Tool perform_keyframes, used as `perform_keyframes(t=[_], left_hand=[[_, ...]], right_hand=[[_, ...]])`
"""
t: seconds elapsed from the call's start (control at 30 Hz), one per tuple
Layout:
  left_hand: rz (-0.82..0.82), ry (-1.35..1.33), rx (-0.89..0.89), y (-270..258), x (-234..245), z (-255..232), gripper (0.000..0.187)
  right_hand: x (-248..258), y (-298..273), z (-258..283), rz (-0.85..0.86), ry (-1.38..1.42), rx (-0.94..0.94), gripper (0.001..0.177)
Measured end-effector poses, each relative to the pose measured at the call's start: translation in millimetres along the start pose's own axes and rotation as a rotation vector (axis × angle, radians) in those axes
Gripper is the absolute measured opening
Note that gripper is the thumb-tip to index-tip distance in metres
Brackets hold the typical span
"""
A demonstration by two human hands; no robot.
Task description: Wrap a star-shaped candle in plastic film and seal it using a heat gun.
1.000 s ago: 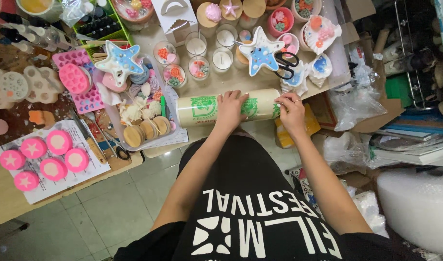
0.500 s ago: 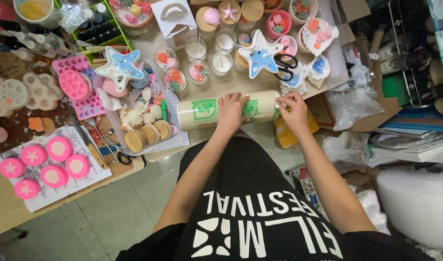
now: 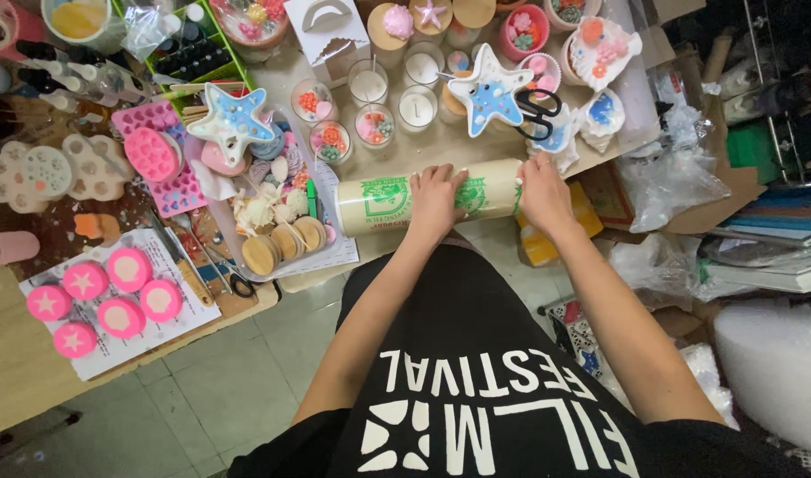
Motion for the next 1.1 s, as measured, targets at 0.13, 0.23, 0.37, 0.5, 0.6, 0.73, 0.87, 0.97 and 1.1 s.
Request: perform_keyframes(t=[0.13, 0.23, 0.37, 0.5, 0.6, 0.73, 0.87, 0.97, 1.1], left_hand=[[-0.012, 0.005, -0.009, 1, 1, 0, 0.085], [-0.015, 0.012, -0.015, 2, -1, 1, 0.084], [-0.002, 0.007, -0.019, 4, -6, 3, 0.084], [-0.018, 0.008, -0.026, 5, -5, 3, 0.081], [-0.003, -0.002, -0.025, 6, -6, 6, 0.082], [-0.006, 0.015, -0.022, 8, -11, 7, 0.081], [0.021, -0.005, -0.001, 14, -9, 11, 0.081], [0.012, -0.020, 0.001, 12, -13, 11, 0.082], [0.007, -0.017, -0.001, 11, -9, 11, 0.082]], right_hand=[[-7, -11, -19, 0.008, 0.111, 0.056, 0.010], [-9, -21, -39, -0.033, 0.241, 0.048, 0.010], [19, -26, -17, -0.088, 0.356, 0.020, 0.019], [30, -24, 4, -0.116, 0.361, 0.118, 0.036], [32, -27, 6, -0.145, 0.376, 0.069, 0.028], [28, -36, 2, -0.226, 0.317, 0.156, 0.024], [22, -44, 8, -0.329, 0.182, 0.194, 0.012], [26, -49, 6, -0.345, 0.215, 0.170, 0.008], [41, -41, 14, -0.293, 0.122, 0.137, 0.016]])
Point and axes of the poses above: each hand's wrist, its own y-axis towards the middle knuckle, its own x-axis out of the back of the hand, z = x × y, the point moved 9 cm from there along y, towards the middle knuckle, and after that the axes turned 11 degrees about y, right-handed, at the moved point
